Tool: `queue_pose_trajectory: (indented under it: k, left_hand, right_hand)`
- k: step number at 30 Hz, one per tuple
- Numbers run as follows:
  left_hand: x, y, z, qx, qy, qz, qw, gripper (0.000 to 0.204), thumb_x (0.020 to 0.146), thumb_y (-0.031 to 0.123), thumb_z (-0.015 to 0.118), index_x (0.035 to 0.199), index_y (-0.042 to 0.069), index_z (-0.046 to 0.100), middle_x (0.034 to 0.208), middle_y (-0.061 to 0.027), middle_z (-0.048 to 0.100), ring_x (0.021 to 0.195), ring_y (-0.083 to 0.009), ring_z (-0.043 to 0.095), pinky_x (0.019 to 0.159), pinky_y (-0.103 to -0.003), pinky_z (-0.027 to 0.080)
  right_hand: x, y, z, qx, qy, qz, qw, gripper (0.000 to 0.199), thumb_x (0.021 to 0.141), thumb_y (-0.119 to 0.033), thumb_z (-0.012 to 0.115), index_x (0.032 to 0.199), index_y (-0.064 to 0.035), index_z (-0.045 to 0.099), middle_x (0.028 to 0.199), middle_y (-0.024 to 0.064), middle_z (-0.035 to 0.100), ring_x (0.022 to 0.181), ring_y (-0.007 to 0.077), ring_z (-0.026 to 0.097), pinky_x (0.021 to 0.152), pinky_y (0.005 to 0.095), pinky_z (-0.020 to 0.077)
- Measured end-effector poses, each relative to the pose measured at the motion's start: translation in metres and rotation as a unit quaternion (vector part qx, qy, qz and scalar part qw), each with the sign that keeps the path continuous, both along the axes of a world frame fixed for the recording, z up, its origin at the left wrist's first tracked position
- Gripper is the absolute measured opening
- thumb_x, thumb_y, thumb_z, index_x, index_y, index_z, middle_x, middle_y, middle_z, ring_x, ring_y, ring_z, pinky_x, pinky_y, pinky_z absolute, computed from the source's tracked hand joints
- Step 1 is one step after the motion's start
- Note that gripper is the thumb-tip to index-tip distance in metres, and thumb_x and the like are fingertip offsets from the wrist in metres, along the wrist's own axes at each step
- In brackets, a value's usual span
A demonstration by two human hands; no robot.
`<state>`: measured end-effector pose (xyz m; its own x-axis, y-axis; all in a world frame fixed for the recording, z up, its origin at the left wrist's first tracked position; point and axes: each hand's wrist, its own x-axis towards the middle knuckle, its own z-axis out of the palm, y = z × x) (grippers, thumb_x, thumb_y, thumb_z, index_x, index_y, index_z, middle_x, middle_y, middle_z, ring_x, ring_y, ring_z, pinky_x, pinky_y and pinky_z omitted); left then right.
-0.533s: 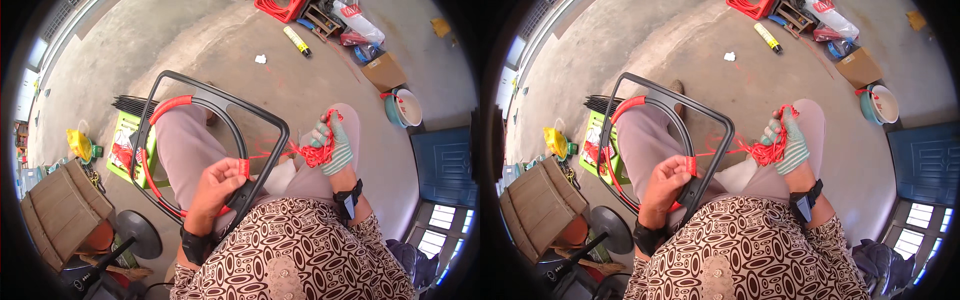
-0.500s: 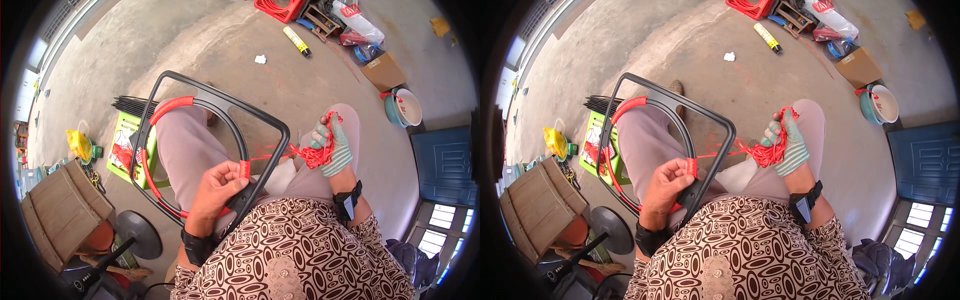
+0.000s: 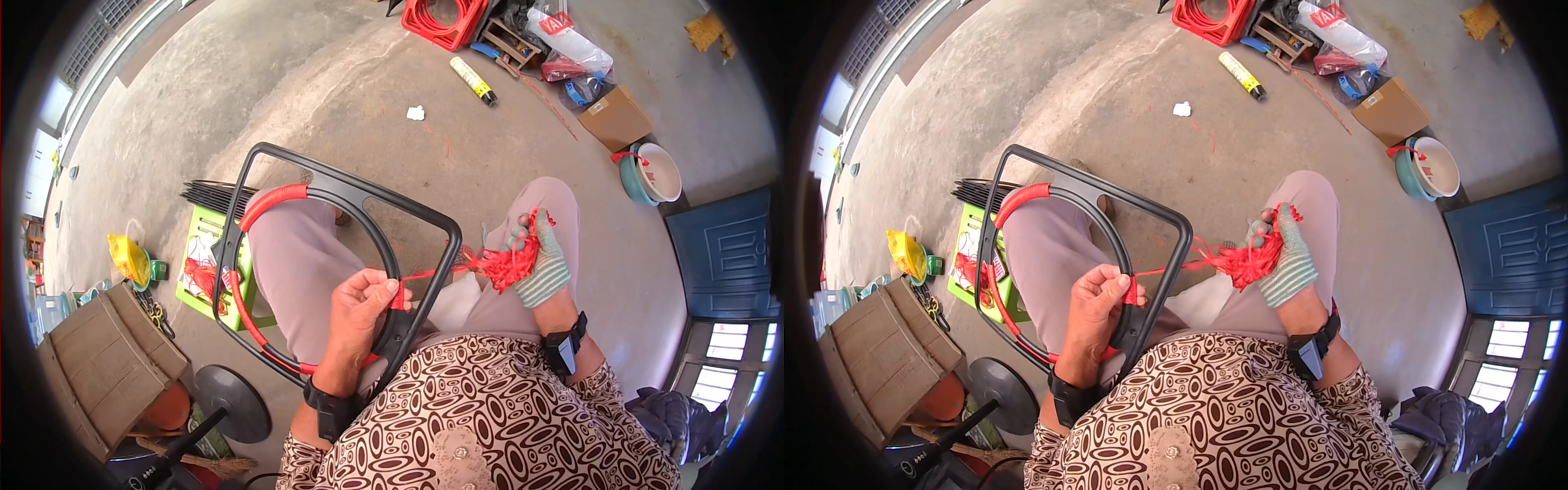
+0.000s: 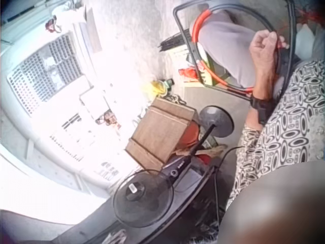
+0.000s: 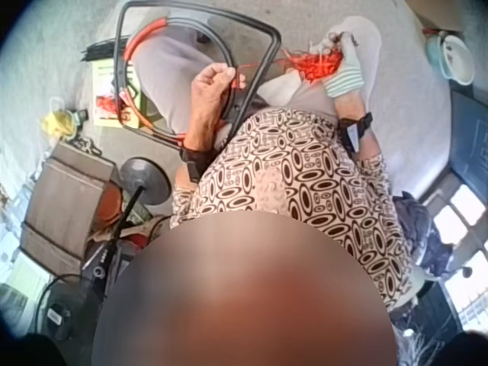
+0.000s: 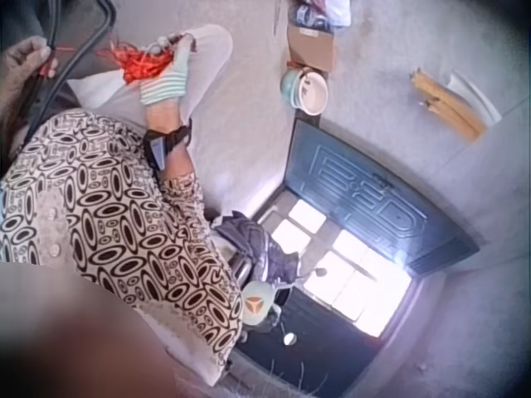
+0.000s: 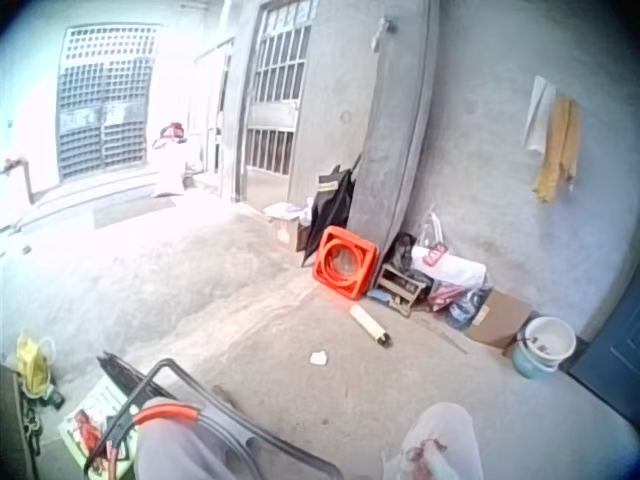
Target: Threading and securing red plastic twine around the perimeter of a fan guard frame.
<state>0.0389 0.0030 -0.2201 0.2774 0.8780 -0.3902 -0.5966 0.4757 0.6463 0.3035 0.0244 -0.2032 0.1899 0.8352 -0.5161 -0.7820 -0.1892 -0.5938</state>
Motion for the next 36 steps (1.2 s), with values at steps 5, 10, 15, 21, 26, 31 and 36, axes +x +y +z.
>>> queue_pose_trajectory:
  k: [5,10,15,21,26,31,36]
  left_hand:
    - [-0.003,0.002,-0.006,0.003,0.022,-0.015,1.0,0.007,0.086,0.007,0.061,0.086,0.002,0.057,0.074,-0.0134,0.065,0.064,-0.0193,0.063,0.065,-0.031,0.053]
    - [-0.013,0.003,0.002,-0.008,-0.003,0.027,1.0,0.008,0.085,0.006,0.062,0.081,0.002,0.056,0.071,-0.0135,0.064,0.064,-0.0203,0.063,0.063,-0.032,0.054]
    - [-0.015,0.005,0.003,-0.051,-0.036,-0.024,0.998,0.009,0.085,0.009,0.062,0.081,0.003,0.057,0.072,-0.0131,0.064,0.064,-0.0218,0.064,0.062,-0.034,0.055]
    - [-0.003,-0.002,0.009,-0.03,-0.025,-0.074,0.996,0.012,0.085,0.012,0.064,0.082,0.001,0.061,0.075,-0.0126,0.066,0.065,-0.0187,0.064,0.064,-0.031,0.055]
    - [-0.001,-0.007,0.009,-0.026,-0.036,-0.088,0.995,0.012,0.086,0.01,0.063,0.082,-0.001,0.06,0.076,-0.0113,0.066,0.065,-0.0169,0.063,0.063,-0.03,0.054]
    - [0.001,-0.003,0.001,0.007,-0.02,-0.074,0.997,0.01,0.086,0.009,0.062,0.08,0.001,0.059,0.072,-0.01,0.063,0.065,-0.0166,0.062,0.063,-0.031,0.054]
    - [0.011,0.008,0.003,0.041,-0.032,-0.054,0.997,0.02,0.089,0.016,0.058,0.073,0.005,0.056,0.063,0.0038,0.051,0.054,-0.0041,0.044,0.055,-0.022,0.043]
  right_hand:
    - [0.017,0.023,-0.02,0.0,0.007,-0.114,0.993,0.024,0.093,-0.033,0.051,0.087,-0.0094,0.052,0.072,0.0054,0.053,0.07,0.0243,0.055,0.067,0.0381,0.0495]
    - [0.126,0.051,-0.016,0.024,-0.027,-0.183,0.982,0.026,0.095,-0.031,0.044,0.084,-0.008,0.049,0.092,0.0132,0.059,0.09,0.0286,0.057,0.083,0.0486,0.0487]
    - [0.102,0.036,0.019,0.141,-0.036,0.073,0.987,0.02,0.091,-0.021,0.051,0.102,-0.0052,0.053,0.108,0.0139,0.057,0.099,0.031,0.056,0.089,0.0491,0.0481]
    - [0.017,0.019,0.008,0.012,-0.244,0.348,0.905,0.036,0.08,-0.008,0.065,0.114,-0.0015,0.055,0.104,0.0101,0.061,0.098,0.0207,0.059,0.089,0.0342,0.0482]
    - [-0.021,0.028,-0.005,0.113,-0.372,0.502,0.773,0.038,0.077,-0.012,0.07,0.112,-0.001,0.06,0.095,0.003,0.065,0.086,0.0092,0.059,0.079,0.0266,0.049]
    - [-0.061,0.049,0.0,0.215,-0.112,0.453,0.858,0.072,0.071,-0.017,0.077,0.132,-0.0031,0.041,0.097,0.0003,0.061,0.086,0.0088,0.057,0.078,0.0237,0.0483]
    - [-0.091,0.061,0.004,0.204,-0.343,0.459,0.794,0.056,0.08,-0.026,0.07,0.124,-0.0021,0.046,0.091,0.0047,0.06,0.082,0.0088,0.055,0.076,0.0262,0.048]
